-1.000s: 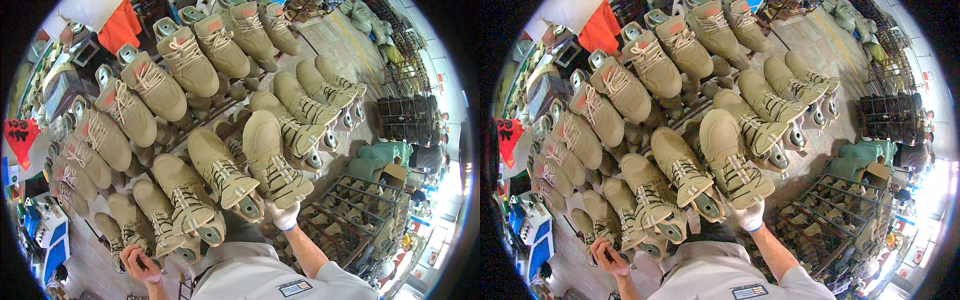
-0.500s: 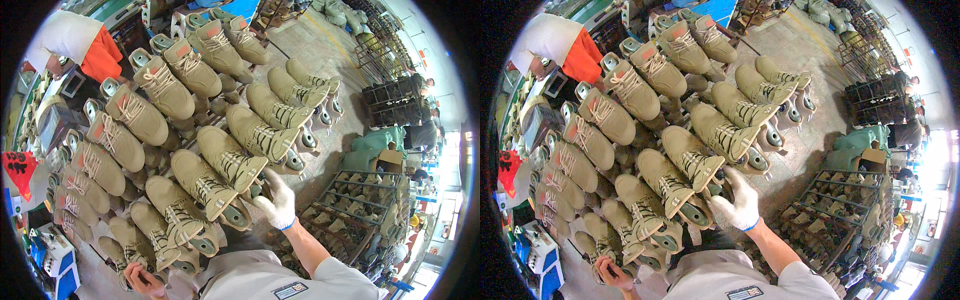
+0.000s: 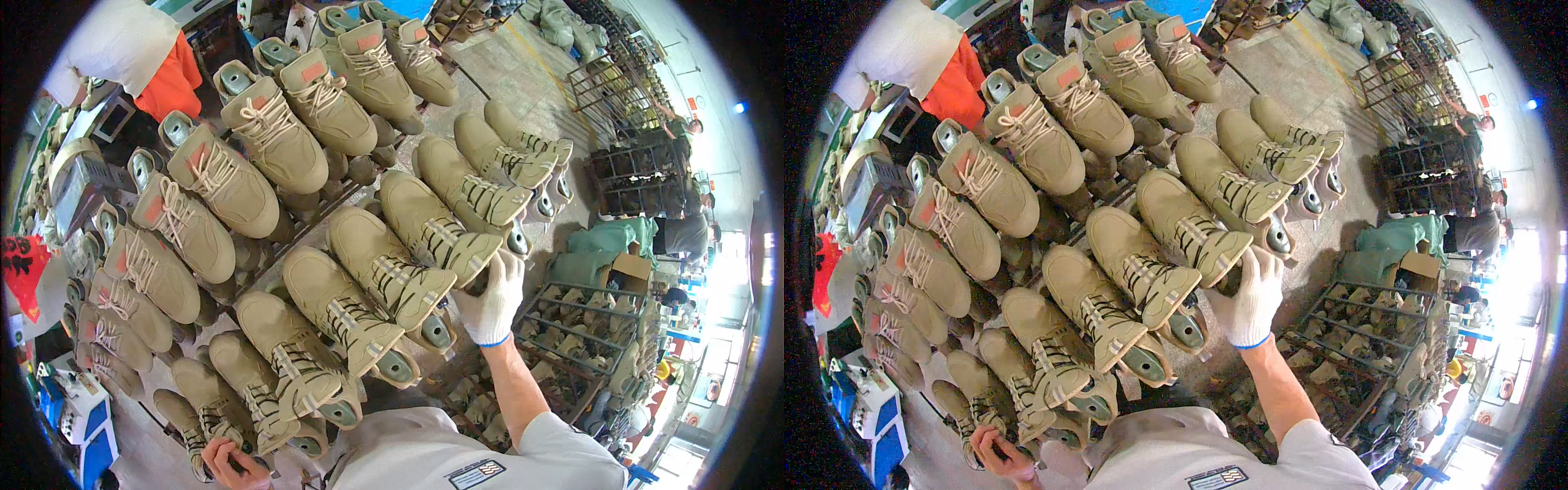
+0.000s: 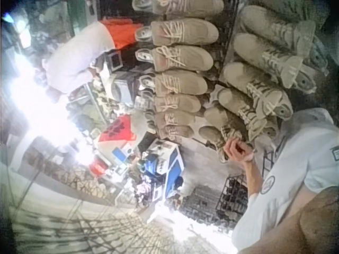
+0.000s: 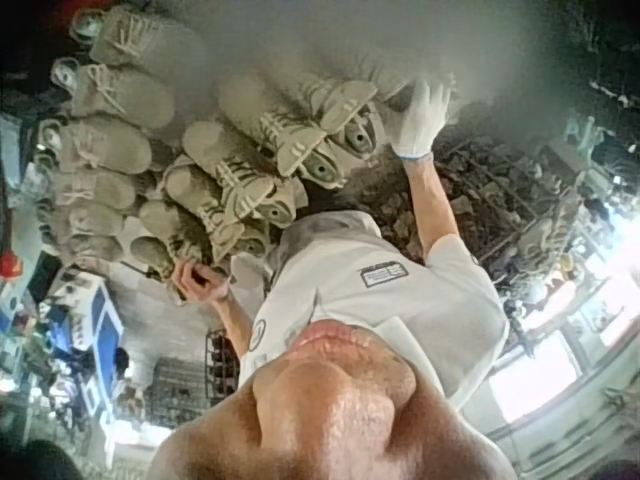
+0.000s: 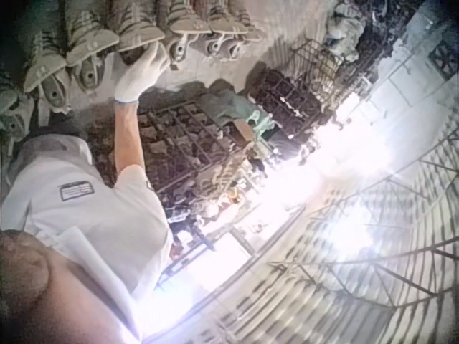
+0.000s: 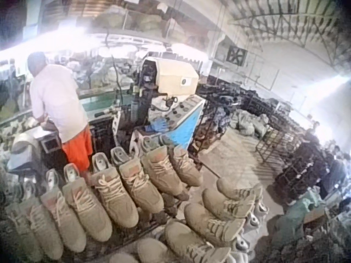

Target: The person places a shoe upper onto a lasting machine, operates the controls to shape the material over a shoe last, and then removes the shoe and places it onto a rack with other partially completed footwear.

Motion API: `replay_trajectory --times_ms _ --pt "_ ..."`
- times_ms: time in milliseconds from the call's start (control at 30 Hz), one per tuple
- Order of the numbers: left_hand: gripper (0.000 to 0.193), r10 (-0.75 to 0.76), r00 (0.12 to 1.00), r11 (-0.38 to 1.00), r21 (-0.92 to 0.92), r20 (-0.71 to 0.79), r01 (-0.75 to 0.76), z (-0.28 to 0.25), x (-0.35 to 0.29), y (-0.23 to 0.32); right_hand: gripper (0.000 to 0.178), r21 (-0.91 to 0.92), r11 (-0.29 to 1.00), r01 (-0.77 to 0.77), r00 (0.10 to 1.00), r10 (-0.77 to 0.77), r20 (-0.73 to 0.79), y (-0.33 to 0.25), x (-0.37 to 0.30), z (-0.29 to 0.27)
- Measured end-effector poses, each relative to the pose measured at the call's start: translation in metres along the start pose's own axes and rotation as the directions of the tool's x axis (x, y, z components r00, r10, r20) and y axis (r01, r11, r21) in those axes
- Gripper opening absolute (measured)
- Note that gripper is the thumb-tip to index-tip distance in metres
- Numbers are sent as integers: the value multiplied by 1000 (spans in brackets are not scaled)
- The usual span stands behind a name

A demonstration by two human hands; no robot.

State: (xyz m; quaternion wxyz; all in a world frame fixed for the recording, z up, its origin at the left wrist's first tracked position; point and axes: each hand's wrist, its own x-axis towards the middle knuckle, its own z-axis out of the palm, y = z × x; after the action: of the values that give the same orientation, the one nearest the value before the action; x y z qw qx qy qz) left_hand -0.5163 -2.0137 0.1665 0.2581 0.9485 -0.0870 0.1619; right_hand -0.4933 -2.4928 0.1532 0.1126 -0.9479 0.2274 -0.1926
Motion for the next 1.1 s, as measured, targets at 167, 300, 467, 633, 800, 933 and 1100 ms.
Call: replay_trajectory --times_ms 167,300,467,633,800,933,1100 --pt "8 -9 1000 1000 -16 19 10 -2 -1 -3 60 60 996 58 990 -50 -134 6 -15 12" --pt "9 -37 999 999 27 36 36 -1 -1 2 59 132 991 -35 981 60 -185 26 -38 22" --pt "8 -12 999 1000 10 46 12 -3 3 4 69 101 995 1 971 23 -237 35 -45 26" --pt "6 -40 999 999 4 21 40 0 3 12 69 100 992 71 974 -48 -220 40 -45 26" --pt "9 -72 997 997 18 20 72 -2 -6 1 66 165 985 57 963 -10 -270 37 -44 27" --pt "14 19 997 1000 13 -75 -19 6 -8 -16 70 14 998 69 996 -68 -50 8 -9 11" --pt "17 -7 994 997 -71 -110 -1 -11 -4 -18 77 -1 999 51 997 -51 -61 9 -15 21"
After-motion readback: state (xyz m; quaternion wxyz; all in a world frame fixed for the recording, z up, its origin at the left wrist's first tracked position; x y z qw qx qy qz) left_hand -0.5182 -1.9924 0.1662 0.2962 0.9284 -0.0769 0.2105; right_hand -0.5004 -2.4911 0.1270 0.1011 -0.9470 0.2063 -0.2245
